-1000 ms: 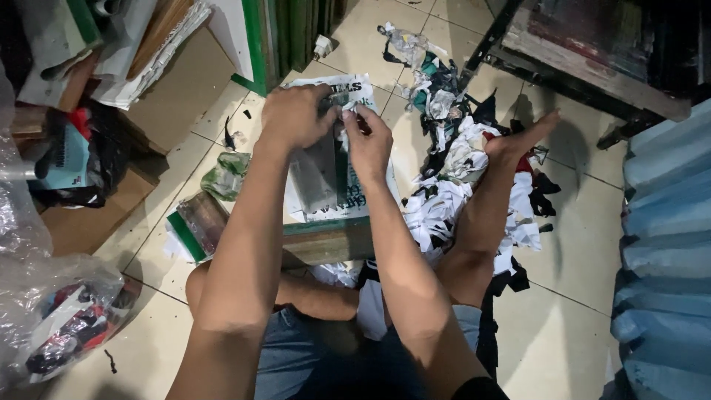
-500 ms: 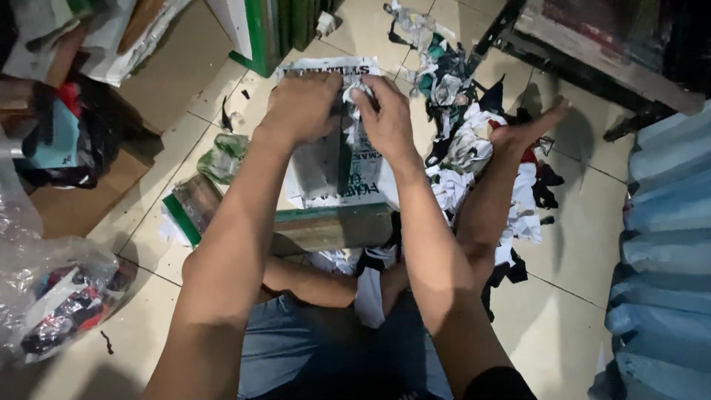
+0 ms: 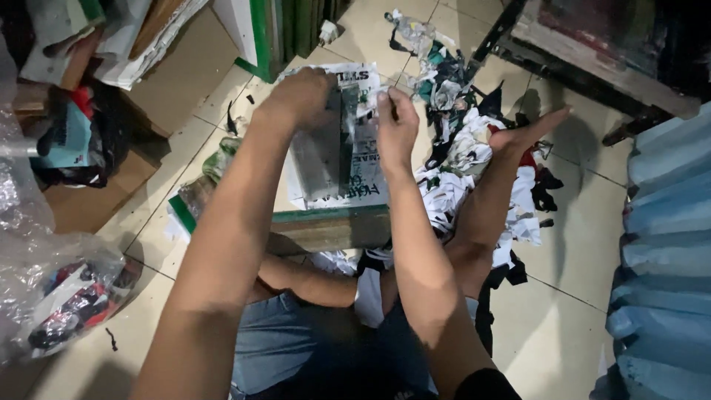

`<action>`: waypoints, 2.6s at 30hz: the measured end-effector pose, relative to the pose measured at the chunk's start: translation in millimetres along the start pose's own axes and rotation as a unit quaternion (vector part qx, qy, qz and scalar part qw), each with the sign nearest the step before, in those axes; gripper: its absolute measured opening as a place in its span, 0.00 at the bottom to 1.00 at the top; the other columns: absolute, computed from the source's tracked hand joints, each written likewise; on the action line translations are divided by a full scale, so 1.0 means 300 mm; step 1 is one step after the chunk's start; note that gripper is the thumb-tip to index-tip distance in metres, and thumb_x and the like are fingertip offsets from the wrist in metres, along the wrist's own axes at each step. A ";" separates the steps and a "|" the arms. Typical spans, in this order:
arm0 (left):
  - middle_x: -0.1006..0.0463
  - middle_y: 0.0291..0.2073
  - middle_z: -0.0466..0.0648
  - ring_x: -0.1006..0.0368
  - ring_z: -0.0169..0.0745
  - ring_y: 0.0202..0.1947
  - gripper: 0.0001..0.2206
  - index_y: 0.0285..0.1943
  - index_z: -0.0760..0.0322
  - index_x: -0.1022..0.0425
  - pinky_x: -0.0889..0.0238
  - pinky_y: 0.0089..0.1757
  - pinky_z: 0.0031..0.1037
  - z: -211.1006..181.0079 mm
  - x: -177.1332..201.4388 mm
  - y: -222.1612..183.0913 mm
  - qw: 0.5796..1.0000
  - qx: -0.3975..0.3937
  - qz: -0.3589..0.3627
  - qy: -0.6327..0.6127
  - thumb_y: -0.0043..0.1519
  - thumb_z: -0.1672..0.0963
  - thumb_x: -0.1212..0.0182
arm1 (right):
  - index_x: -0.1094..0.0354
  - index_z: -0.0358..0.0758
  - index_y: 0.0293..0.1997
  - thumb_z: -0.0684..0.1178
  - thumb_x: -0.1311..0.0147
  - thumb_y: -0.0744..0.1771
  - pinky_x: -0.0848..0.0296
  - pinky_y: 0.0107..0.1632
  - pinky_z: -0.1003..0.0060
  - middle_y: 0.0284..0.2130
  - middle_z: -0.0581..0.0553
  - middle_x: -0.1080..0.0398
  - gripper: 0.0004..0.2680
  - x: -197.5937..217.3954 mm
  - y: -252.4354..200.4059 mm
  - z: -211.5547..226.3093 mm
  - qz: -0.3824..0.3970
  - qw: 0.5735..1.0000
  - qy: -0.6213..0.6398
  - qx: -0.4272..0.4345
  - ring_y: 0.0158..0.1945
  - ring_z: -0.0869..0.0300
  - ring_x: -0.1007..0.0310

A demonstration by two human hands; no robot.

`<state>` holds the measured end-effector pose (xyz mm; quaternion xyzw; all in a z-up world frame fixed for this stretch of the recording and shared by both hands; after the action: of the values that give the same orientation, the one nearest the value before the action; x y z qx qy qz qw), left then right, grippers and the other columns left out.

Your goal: Cleaning a screen printing squeegee by wiping off excess ink using scraps of white fabric.

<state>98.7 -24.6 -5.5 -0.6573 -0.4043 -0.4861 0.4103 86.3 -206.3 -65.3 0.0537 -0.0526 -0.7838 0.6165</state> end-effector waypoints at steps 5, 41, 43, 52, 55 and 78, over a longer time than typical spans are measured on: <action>0.25 0.51 0.60 0.30 0.64 0.53 0.31 0.67 0.65 0.35 0.34 0.49 0.55 0.031 -0.040 0.015 0.996 0.043 -0.020 0.079 0.57 0.48 0.34 | 0.28 0.38 0.51 0.37 0.45 0.69 0.22 0.45 0.67 0.45 0.43 0.27 0.07 -0.060 -0.099 0.173 0.074 0.981 -0.031 0.175 0.42 0.57 0.24; 0.20 0.19 0.50 0.22 0.60 0.19 0.18 0.26 0.53 0.23 0.36 0.20 0.46 0.086 0.019 0.027 0.928 0.060 -0.341 0.140 0.68 0.51 0.53 | 0.35 0.37 0.41 0.44 0.55 0.72 0.35 0.37 0.59 0.37 0.43 0.38 0.05 -0.215 -0.105 0.199 0.051 0.890 -0.187 0.413 0.33 0.49 0.36; 0.20 0.19 0.46 0.21 0.55 0.18 0.08 0.31 0.46 0.25 0.37 0.17 0.43 0.047 0.014 0.021 0.920 0.028 -0.346 0.181 0.62 0.53 0.47 | 0.39 0.35 0.35 0.43 0.56 0.72 0.37 0.34 0.62 0.33 0.43 0.40 0.07 -0.209 -0.108 0.188 0.061 0.881 -0.196 0.425 0.30 0.51 0.39; 0.18 0.25 0.57 0.22 0.70 0.27 0.31 0.28 0.63 0.19 0.34 0.33 0.53 0.127 0.000 0.024 0.958 0.180 -0.222 0.010 0.74 0.47 0.66 | 0.29 0.39 0.44 0.36 0.46 0.66 0.26 0.47 0.60 0.39 0.40 0.28 0.06 -0.184 -0.069 0.128 0.142 0.937 -0.179 0.264 0.42 0.50 0.25; 0.18 0.26 0.60 0.21 0.70 0.27 0.29 0.29 0.64 0.17 0.32 0.30 0.51 0.122 -0.027 0.031 0.956 0.158 -0.242 0.036 0.72 0.48 0.63 | 0.28 0.35 0.52 0.41 0.47 0.69 0.25 0.45 0.60 0.40 0.40 0.27 0.07 -0.127 -0.072 0.223 0.026 0.947 -0.127 0.296 0.41 0.52 0.24; 0.24 0.15 0.48 0.27 0.52 0.15 0.28 0.20 0.57 0.23 0.36 0.23 0.42 0.045 0.003 -0.076 0.915 0.138 -0.361 0.117 0.73 0.48 0.57 | 0.37 0.36 0.43 0.35 0.50 0.65 0.28 0.45 0.61 0.40 0.38 0.30 0.06 -0.123 -0.131 -0.334 0.120 0.799 0.512 -0.293 0.43 0.53 0.30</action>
<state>81.9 -4.3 -4.0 -0.3412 -0.6264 -0.6140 0.3379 72.1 -162.7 -169.4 0.2569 0.4967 -0.5401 0.6290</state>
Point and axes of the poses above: each hand's wrist, its own y-axis towards the middle knuckle, its own x-axis out of the back of the hand, z = x × y, the point moved 9 cm from there along y, towards the middle knuckle
